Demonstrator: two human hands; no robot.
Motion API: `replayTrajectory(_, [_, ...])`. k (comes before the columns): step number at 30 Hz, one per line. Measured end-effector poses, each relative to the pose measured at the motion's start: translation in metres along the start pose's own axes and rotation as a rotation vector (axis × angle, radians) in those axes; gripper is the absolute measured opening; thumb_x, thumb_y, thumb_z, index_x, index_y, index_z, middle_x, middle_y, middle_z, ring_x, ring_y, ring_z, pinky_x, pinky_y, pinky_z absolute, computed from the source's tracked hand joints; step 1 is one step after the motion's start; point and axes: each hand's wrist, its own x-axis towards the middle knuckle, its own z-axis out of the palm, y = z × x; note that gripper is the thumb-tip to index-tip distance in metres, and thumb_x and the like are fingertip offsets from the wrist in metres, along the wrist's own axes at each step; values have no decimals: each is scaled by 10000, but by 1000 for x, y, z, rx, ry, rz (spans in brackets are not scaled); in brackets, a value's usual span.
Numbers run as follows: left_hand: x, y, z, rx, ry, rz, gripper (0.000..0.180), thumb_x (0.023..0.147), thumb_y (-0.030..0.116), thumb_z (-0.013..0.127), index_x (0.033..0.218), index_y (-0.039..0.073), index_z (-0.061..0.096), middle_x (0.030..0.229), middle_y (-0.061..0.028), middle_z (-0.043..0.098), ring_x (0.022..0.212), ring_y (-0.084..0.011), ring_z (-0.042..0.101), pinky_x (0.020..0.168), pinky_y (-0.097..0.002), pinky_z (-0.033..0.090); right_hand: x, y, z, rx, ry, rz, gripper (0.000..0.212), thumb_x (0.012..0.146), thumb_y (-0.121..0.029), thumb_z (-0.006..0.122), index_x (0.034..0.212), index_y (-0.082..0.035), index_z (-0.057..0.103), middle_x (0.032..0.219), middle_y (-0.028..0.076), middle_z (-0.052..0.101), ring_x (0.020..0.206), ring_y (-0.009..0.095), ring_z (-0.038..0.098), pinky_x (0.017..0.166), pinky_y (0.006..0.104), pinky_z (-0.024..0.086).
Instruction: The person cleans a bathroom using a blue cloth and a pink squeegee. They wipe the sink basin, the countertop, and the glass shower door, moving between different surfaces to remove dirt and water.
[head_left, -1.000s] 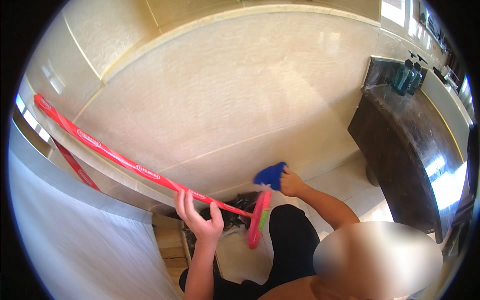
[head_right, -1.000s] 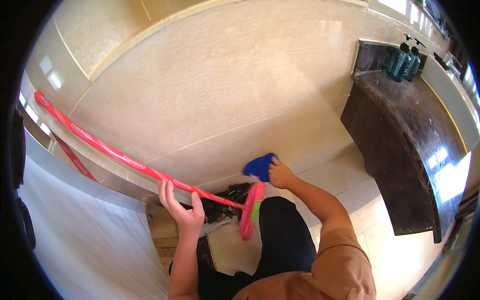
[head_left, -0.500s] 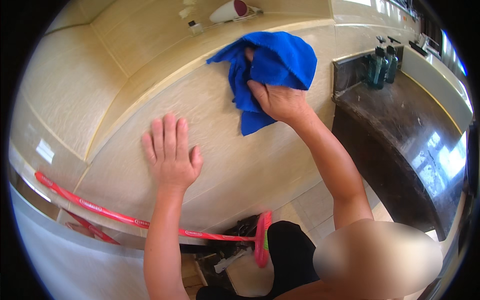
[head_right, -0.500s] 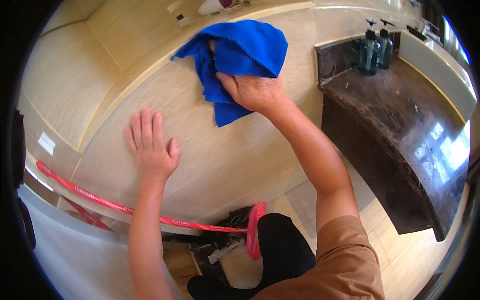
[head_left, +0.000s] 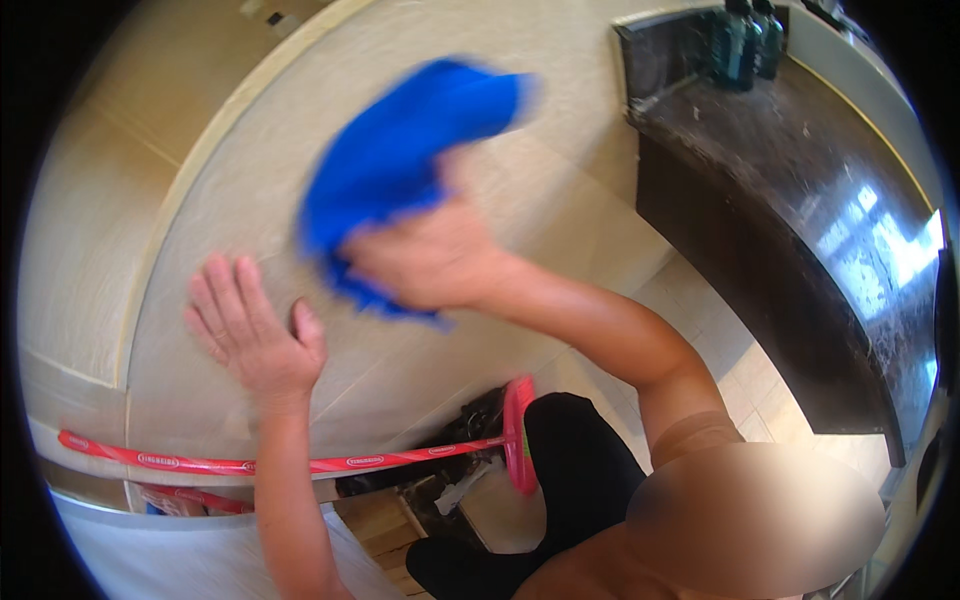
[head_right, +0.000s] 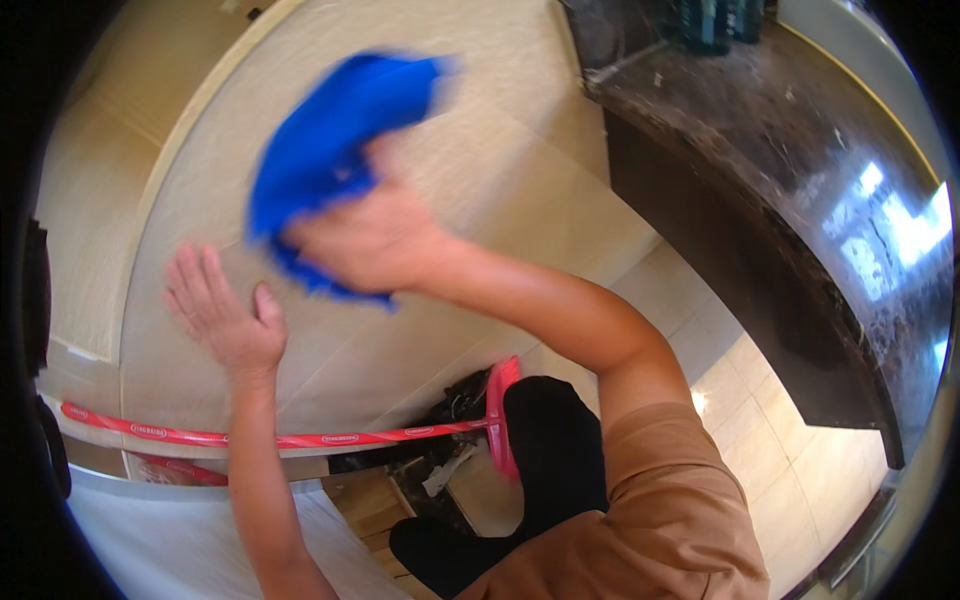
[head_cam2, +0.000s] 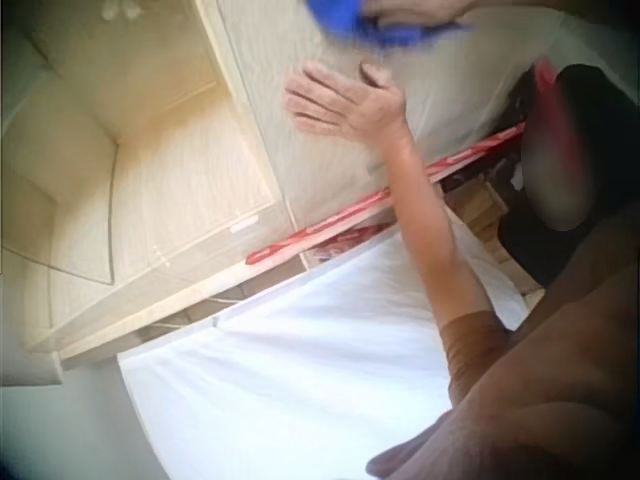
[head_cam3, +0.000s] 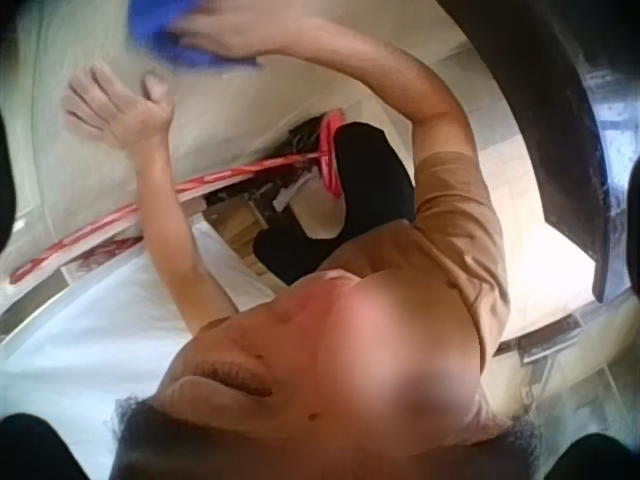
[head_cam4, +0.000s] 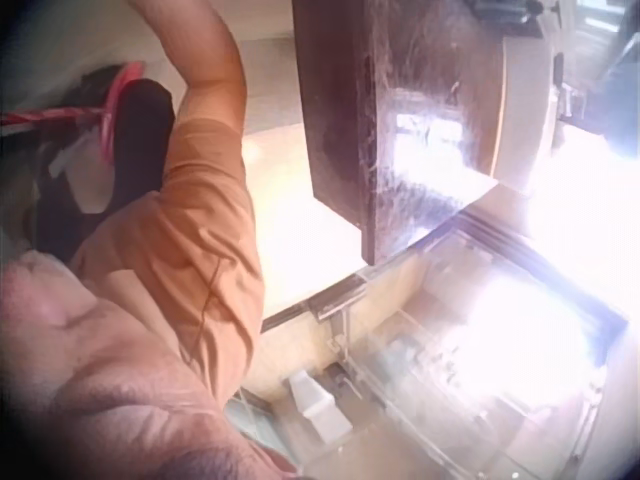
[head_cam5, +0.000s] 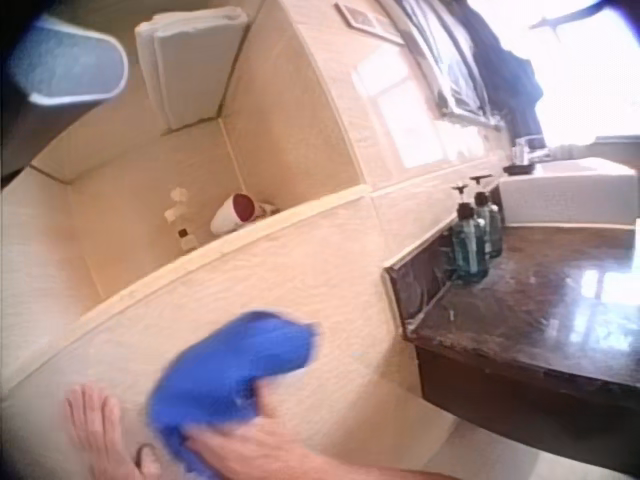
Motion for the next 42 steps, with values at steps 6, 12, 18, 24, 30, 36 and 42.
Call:
replayTrajectory(6, [1, 5, 11, -39, 30, 21, 705, 982, 391, 520, 1557, 5, 391, 1640, -199, 344, 1543, -415, 257, 1246, -585, 134, -59, 20, 15, 40, -42, -19, 179, 782, -324, 694, 872, -217, 582, 1108, 29, 571, 1126, 243, 530, 1139, 557, 328])
replayTrajectory(12, [-1, 3, 5, -11, 22, 53, 693, 982, 341, 539, 1550, -24, 387, 1634, -217, 341, 1542, -419, 250, 1255, -553, 136, -282, 48, 3, -153, -24, 716, 853, 865, -213, 610, 1471, 103, 99, 1578, 326, 86, 1486, 474, 97, 1241, 539, 70])
replayTrajectory(18, [-2, 4, 6, 5, 38, 69, 687, 1004, 363, 516, 1544, -41, 388, 1631, -209, 352, 1540, -396, 265, 1252, -543, 138, -355, 98, -16, 166, 787, 1632, 925, 837, -108, 494, 1634, 5, 39, 1700, 259, 52, 1556, 436, 121, 1263, 519, 92])
replayTrajectory(24, [-3, 4, 7, 16, 30, 63, 682, 993, 344, 526, 1549, -27, 393, 1627, -207, 362, 1540, -394, 267, 1253, -530, 149, -361, 75, 7, 82, 823, 1715, 854, 882, -119, 497, 1622, 18, 94, 1692, 243, 95, 1542, 408, 169, 1251, 490, 137])
replayTrajectory(30, [2, 9, 12, -8, 58, 66, 688, 969, 320, 542, 1559, -1, 392, 1635, -194, 355, 1543, -397, 262, 1255, -530, 152, -326, -43, 75, 27, 679, 1851, 784, 927, -130, 500, 1610, 30, 149, 1683, 228, 138, 1527, 380, 218, 1240, 461, 182])
replayTrajectory(36, [7, 9, 8, -12, 53, 65, 686, 957, 305, 556, 1556, 10, 399, 1628, -196, 366, 1537, -397, 272, 1253, -537, 160, -291, -92, 89, 151, 644, 1970, 717, 972, -141, 502, 1598, 43, 204, 1674, 212, 182, 1512, 351, 266, 1229, 433, 227])
replayTrajectory(42, [-1, 2, 4, 33, 18, 67, 667, 973, 311, 550, 1540, -8, 407, 1611, -220, 374, 1519, -406, 297, 1240, -552, 194, -341, 47, 28, -49, 658, 1462, 690, 1019, -235, 480, 1608, 15, 222, 1687, 184, 181, 1514, 354, 275, 1231, 460, 241])
